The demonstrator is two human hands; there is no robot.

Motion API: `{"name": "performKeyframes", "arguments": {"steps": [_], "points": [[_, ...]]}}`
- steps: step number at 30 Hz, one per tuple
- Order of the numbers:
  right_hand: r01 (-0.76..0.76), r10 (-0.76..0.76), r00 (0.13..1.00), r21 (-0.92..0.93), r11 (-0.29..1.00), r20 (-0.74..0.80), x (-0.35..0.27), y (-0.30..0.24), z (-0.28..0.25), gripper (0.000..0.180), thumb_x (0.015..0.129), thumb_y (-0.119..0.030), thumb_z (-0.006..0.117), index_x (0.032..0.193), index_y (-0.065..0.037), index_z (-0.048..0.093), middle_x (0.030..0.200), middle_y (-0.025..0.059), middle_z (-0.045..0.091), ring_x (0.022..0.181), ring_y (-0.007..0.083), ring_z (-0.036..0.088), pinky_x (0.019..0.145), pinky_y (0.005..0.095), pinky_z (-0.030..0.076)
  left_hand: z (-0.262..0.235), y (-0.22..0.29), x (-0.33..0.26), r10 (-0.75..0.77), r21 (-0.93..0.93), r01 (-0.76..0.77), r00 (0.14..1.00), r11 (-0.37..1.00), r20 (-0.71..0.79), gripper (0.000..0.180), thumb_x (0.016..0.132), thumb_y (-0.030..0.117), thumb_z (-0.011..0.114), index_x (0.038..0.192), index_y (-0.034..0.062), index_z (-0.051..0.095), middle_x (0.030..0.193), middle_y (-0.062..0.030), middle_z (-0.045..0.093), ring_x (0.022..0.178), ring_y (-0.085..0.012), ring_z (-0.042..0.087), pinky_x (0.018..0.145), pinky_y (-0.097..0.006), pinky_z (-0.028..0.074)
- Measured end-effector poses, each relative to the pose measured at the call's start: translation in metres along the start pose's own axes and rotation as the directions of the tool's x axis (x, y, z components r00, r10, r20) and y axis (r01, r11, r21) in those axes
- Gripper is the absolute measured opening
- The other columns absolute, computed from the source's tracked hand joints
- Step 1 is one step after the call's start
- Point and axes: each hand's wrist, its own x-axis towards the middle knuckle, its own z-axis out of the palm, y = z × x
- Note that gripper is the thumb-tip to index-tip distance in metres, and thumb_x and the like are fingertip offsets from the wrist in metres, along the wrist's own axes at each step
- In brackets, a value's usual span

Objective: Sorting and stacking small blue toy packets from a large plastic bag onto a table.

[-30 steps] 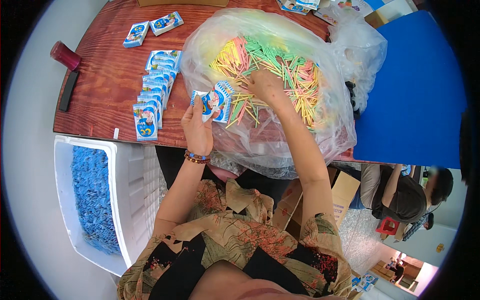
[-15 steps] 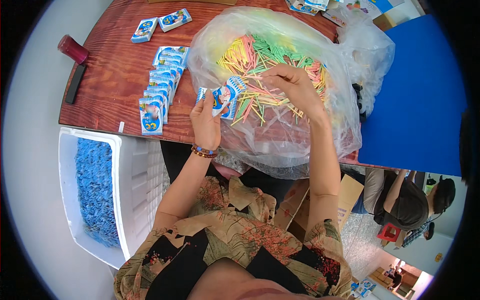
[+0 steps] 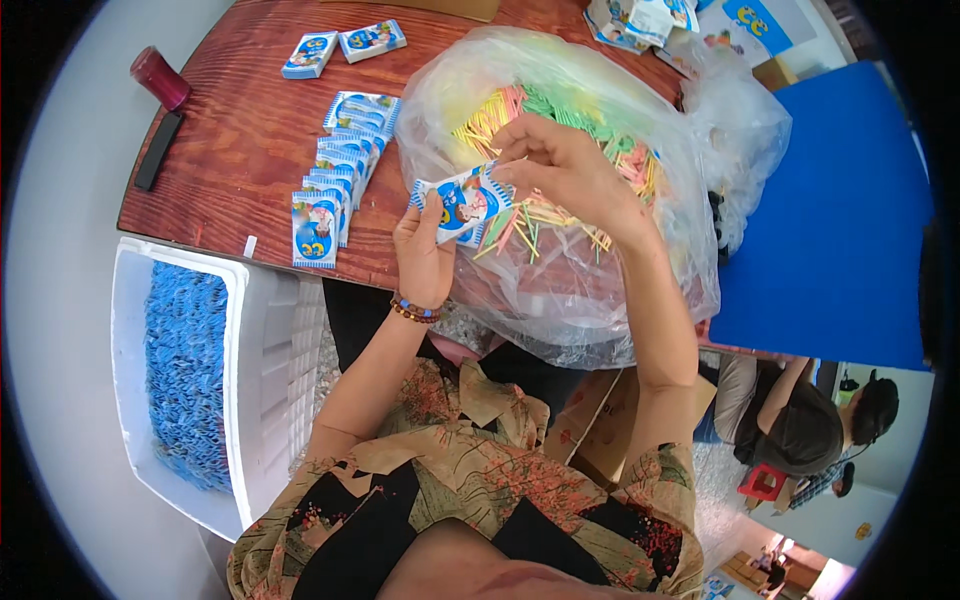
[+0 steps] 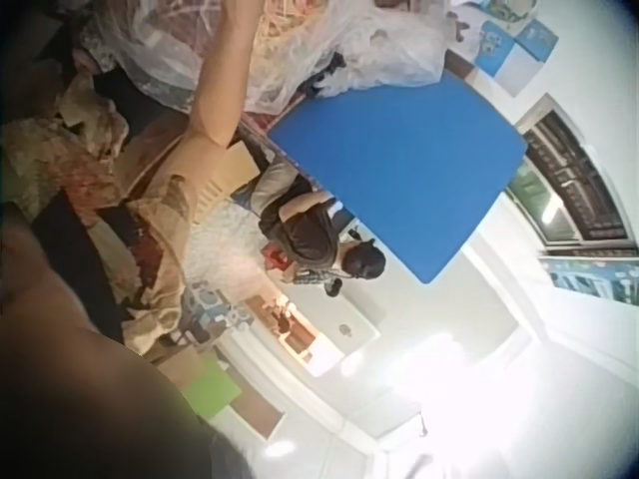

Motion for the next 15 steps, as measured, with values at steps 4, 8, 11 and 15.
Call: {"name": "performKeyframes", "arguments": {"steps": [4, 8, 11, 15], "points": [[0.159, -0.198, 0.966, -0.221, 0.962, -0.164, -0.001, 0.011, 0.007, 0.02, 0.085, -0.008, 0.067, 0.102, 0.0, 0.06, 0.087, 0.0024, 0.063, 0.077, 0.006, 0.058, 0.065, 0.0215, 0.046, 0.0, 0.006, 0.004, -0.111, -0.185, 0.126, 0.99, 0.975, 0.088, 0.025, 0.098, 0.019, 0.052, 0.114, 0.0007, 0.057, 0.111, -0.0079, 0.065, 0.097, -0.0172, 0.065, 0.082, -0.032, 0.055], [-0.02, -0.045, 0.972, -0.273, 0.962, -0.229, -0.009, 0.017, 0.034, 0.019, 0.086, -0.011, 0.066, 0.1, 0.001, 0.062, 0.083, 0.0011, 0.062, 0.074, 0.0066, 0.056, 0.066, 0.0222, 0.047, 0.005, 0.007, 0.002, -0.079, -0.235, 0.103, 0.991, 0.967, 0.11, 0.024, 0.098, 0.019, 0.051, 0.114, 0.0019, 0.058, 0.11, -0.0077, 0.065, 0.097, -0.018, 0.065, 0.085, -0.035, 0.053], [0.124, -0.206, 0.943, -0.298, 0.946, -0.261, -0.009, 0.013, 0.044, 0.012, 0.085, -0.008, 0.067, 0.091, 0.003, 0.067, 0.074, 0.0036, 0.061, 0.07, 0.0074, 0.055, 0.064, 0.0229, 0.045, 0.01, 0.01, 0.004, -0.058, -0.216, 0.094, 0.984, 0.972, 0.168, 0.024, 0.098, 0.019, 0.051, 0.114, 0.0025, 0.058, 0.11, -0.0077, 0.065, 0.097, -0.0183, 0.065, 0.086, -0.034, 0.053], [0.165, -0.212, 0.954, -0.218, 0.962, -0.213, -0.01, 0.016, 0.039, 0.01, 0.086, -0.004, 0.063, 0.092, 0.002, 0.068, 0.083, 0.0098, 0.067, 0.075, 0.0116, 0.06, 0.066, 0.0263, 0.047, -0.003, 0.014, 0.009, -0.069, -0.162, 0.108, 0.971, 0.981, 0.231, 0.028, 0.098, 0.023, 0.052, 0.118, 0.0033, 0.055, 0.117, -0.0076, 0.062, 0.106, -0.0187, 0.06, 0.092, -0.038, 0.048]]}}
